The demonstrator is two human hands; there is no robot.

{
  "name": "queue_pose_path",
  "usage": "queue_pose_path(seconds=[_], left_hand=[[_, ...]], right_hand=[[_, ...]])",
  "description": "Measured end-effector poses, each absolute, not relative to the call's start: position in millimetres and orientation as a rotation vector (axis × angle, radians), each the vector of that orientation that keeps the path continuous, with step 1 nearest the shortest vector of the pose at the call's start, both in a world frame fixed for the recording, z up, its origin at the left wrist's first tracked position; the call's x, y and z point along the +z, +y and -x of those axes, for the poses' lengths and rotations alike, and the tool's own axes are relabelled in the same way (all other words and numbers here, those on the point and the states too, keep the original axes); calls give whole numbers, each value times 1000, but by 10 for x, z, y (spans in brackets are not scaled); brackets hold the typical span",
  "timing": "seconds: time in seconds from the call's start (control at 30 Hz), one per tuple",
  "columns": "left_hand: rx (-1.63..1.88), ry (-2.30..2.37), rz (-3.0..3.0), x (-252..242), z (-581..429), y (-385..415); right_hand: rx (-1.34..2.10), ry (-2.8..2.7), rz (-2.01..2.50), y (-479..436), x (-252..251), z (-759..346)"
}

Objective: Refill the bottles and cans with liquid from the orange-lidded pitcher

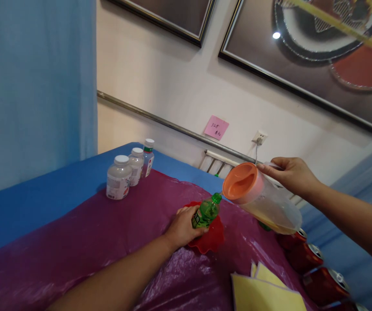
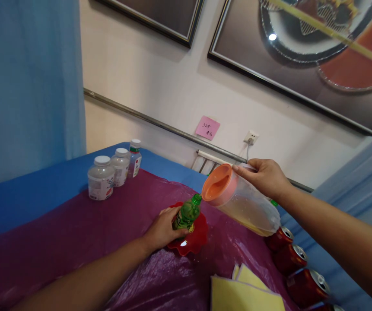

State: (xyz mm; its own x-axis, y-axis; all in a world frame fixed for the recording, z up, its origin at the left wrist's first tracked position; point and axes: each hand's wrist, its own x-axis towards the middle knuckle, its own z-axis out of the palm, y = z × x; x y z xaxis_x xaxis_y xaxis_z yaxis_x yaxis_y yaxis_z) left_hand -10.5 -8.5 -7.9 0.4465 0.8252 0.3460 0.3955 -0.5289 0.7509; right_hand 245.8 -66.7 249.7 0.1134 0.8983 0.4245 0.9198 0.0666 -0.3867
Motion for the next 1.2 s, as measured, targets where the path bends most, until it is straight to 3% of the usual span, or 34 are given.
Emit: queue_pose_path(seconds=[1.2], left_hand=[[970,1006,-2086,-68,112,-81]], right_hand=[[-65,-1776,1819,-696,2517,-2426]])
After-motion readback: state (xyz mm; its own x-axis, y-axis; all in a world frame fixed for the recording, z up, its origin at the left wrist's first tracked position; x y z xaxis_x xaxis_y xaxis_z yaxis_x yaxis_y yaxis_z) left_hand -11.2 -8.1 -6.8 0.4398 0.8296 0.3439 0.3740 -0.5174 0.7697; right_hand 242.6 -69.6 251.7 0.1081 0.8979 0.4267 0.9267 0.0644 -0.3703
